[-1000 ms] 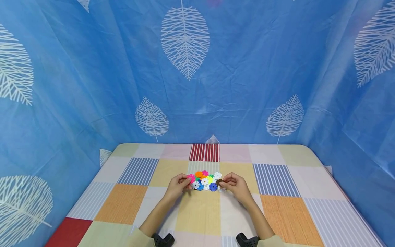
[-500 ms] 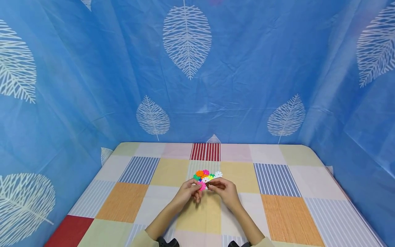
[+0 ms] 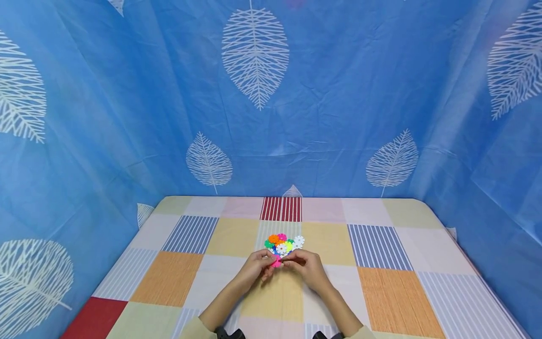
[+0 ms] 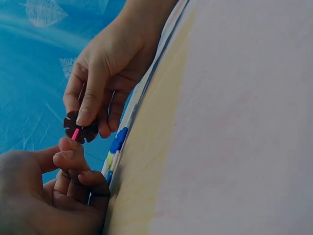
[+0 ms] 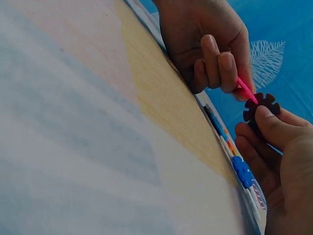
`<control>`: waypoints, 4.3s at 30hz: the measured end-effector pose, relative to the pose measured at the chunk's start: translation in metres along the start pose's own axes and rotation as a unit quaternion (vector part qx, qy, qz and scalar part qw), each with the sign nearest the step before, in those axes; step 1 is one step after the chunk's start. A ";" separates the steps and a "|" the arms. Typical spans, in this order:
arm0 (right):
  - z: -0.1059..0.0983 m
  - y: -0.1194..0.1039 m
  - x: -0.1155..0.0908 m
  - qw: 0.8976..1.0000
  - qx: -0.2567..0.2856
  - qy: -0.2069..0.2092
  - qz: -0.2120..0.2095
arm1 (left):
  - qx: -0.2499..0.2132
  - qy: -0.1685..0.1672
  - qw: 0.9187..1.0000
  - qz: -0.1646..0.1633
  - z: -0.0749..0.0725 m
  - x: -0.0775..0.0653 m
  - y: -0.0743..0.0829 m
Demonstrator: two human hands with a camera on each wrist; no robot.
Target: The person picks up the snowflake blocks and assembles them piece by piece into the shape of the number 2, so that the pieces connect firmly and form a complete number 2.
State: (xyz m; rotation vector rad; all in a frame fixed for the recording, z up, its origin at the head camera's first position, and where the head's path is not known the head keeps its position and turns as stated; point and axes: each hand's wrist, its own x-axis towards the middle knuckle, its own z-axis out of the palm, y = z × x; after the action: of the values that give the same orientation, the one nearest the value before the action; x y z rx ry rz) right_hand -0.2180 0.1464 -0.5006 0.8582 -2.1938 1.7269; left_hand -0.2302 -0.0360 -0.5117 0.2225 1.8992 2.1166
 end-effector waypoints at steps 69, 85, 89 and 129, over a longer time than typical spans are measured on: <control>0.006 -0.001 0.000 0.986 -0.139 0.079 -0.039 | 0.007 -0.041 0.999 0.026 -0.003 -0.008 0.019; 0.005 0.031 -0.002 0.978 -0.160 0.058 -0.123 | 0.044 -0.047 0.997 0.034 -0.005 0.002 -0.003; 0.005 0.031 -0.002 0.977 -0.164 0.060 -0.125 | 0.042 -0.055 0.997 0.037 -0.003 -0.006 0.011; -0.003 0.043 -0.002 0.946 -0.305 0.111 -0.002 | -0.087 -0.021 0.995 0.035 -0.018 0.010 -0.007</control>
State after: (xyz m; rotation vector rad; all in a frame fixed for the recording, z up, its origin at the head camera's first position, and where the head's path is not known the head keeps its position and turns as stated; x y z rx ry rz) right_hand -0.2411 0.1556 -0.5355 0.4795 -2.3432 0.9673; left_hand -0.2447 -0.0489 -0.5218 0.2984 1.6956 2.2888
